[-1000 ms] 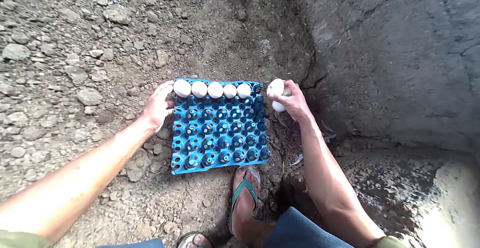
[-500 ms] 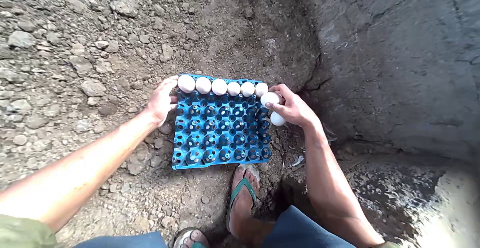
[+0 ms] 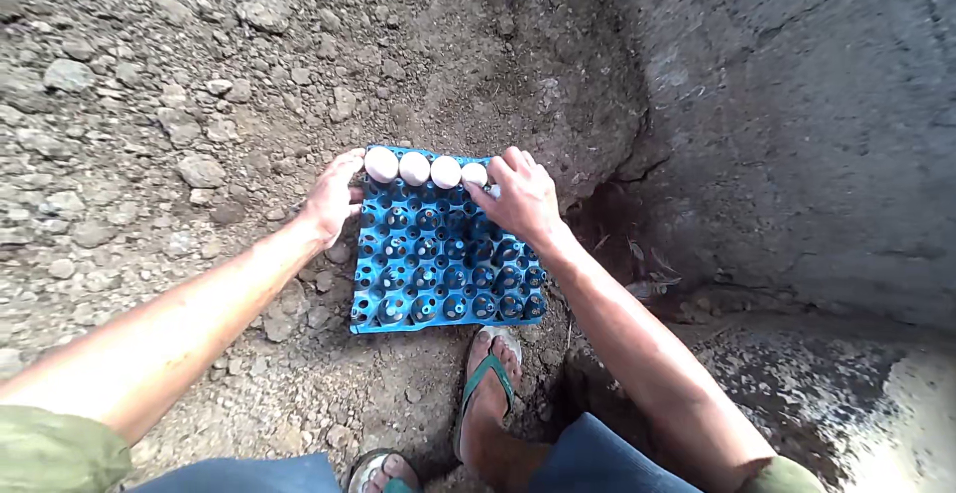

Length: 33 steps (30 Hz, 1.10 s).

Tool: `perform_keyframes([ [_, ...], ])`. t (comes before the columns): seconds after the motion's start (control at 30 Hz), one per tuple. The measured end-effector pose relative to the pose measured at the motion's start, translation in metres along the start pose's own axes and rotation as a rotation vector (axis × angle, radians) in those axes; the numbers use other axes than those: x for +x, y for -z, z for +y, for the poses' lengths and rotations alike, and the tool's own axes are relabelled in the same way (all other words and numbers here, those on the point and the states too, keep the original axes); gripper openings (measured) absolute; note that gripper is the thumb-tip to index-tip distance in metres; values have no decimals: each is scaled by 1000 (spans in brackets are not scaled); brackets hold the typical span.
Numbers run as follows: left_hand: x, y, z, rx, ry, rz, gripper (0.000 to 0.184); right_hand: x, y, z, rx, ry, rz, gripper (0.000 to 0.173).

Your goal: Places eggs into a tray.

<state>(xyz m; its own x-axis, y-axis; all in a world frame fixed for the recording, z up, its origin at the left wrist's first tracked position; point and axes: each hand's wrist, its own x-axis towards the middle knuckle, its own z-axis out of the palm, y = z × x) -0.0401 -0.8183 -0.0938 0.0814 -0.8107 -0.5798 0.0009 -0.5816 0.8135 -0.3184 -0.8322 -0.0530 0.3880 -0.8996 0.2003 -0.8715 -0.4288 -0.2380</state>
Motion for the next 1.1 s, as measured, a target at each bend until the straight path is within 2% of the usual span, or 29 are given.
perform_keyframes([
  [0.07,-1,0,1,7,-1,-7,49,0,-8,0,-36,16,-30,42],
  [0.13,-1,1,1,8,11,-12,49,-1,2,8,48,-71,-80,42],
  [0.27,-7,3,-4,27,41,21,50,-20,44,52,232,-426,33,37],
  [0.33,-11,2,-14,63,99,43,55,-44,50,73,293,-704,-73,40],
  [0.4,-16,1,-25,117,199,51,65,-67,34,93,444,-925,-245,47],
  [0.5,-23,-7,-36,185,306,56,75,-88,2,86,720,-1142,-451,65],
  [0.6,-22,-10,-35,175,322,44,72,-97,-16,62,832,-1167,-481,69],
  [0.67,-23,-9,-33,178,333,25,71,-99,-23,56,903,-1160,-428,67],
  [0.83,-29,-10,-24,153,416,-8,77,-103,-37,56,1061,-1148,-313,65],
  [1.0,-32,-12,-19,78,458,20,64,-107,-50,60,1100,-1132,-271,68],
  [1.1,-25,-8,-22,38,479,-7,62,-105,-49,59,1223,-1110,-247,69],
])
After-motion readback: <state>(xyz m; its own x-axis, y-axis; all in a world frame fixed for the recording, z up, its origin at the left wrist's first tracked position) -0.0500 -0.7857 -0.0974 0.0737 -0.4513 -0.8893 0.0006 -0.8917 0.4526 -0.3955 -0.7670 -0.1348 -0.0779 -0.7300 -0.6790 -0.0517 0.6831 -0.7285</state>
